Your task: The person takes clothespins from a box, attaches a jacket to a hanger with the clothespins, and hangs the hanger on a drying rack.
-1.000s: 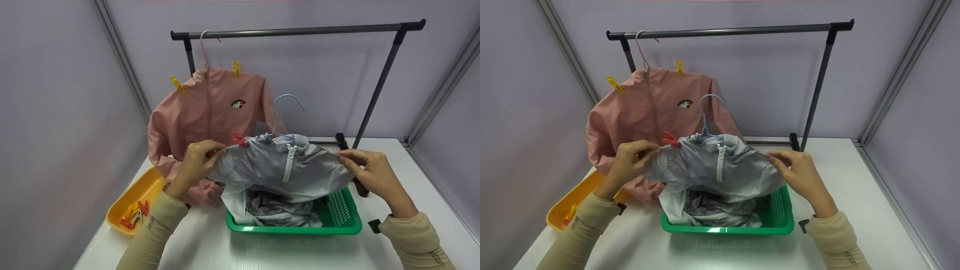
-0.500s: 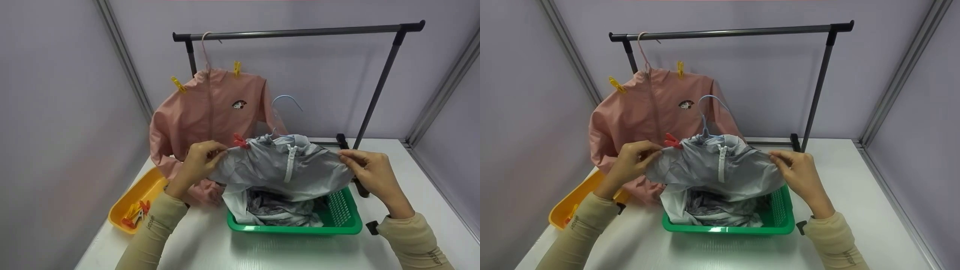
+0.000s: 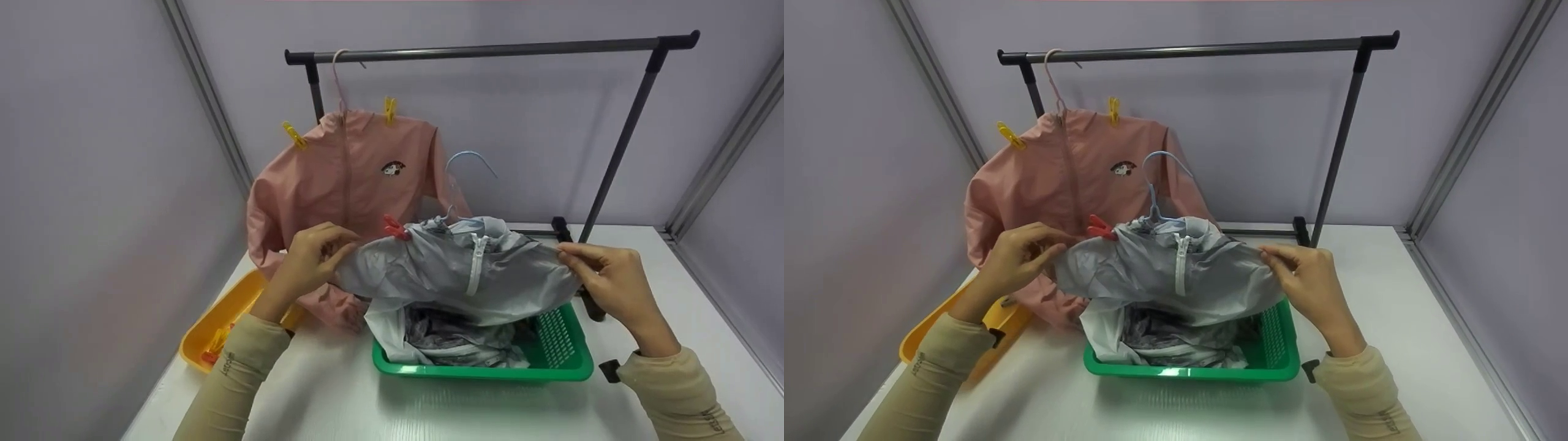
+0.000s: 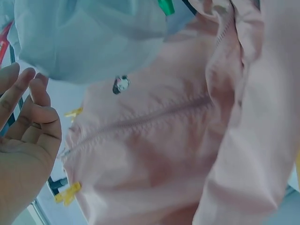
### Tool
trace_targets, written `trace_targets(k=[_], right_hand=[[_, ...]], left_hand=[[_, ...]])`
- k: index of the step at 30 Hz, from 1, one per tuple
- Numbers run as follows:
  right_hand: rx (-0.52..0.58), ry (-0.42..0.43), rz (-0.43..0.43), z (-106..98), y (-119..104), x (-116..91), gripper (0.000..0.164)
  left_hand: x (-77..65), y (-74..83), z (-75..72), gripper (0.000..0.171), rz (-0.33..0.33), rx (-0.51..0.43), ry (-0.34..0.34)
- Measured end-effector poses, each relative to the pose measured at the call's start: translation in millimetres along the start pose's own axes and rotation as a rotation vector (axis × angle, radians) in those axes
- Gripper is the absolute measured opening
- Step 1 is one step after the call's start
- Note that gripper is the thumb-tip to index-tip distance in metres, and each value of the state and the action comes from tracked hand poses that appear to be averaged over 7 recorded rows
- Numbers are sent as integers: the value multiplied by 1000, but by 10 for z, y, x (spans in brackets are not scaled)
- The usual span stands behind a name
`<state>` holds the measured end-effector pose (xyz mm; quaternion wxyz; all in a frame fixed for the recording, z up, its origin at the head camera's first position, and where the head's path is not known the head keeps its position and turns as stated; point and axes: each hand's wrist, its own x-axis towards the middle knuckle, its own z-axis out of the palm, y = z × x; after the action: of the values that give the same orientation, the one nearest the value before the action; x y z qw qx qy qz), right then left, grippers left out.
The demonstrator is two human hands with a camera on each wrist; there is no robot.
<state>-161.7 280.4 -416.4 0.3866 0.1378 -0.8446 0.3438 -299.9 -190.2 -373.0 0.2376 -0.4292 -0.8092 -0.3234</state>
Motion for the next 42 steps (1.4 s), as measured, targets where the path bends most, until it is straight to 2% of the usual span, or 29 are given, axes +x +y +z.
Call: trace_targets(k=[7,14,21,29,31,33,35,39,42], right_hand=[[17,14,2,-13,-4,6,21],[12,27,-6,-18,5,13,21],[15,36,-1,-27,26,9,21],[10,38,-13,-26,46,4,21],[13,39,-6,-27,43,4,21],[20,42,-1,-27,44,0,21],[22,43,-1,-22,44,-7,22],[16,48,-14,-13,44,-16,22],[10,49,-19,-4,39,-14,21]], left_hand=[[-40,-116,-191,8,-35,60,-5],[-115,-325,-379,4,-76,152,8],[-218,-571,-547,5,-217,197,-37],[-388,-841,-763,13,-346,258,-142],[-432,-885,-825,17,-384,261,-192],[-481,-913,-891,22,-445,261,-276],[-535,-923,-953,22,-532,250,-403],[-679,-948,-1043,10,-740,258,-657],[-798,-986,-1069,14,-841,281,-729]])
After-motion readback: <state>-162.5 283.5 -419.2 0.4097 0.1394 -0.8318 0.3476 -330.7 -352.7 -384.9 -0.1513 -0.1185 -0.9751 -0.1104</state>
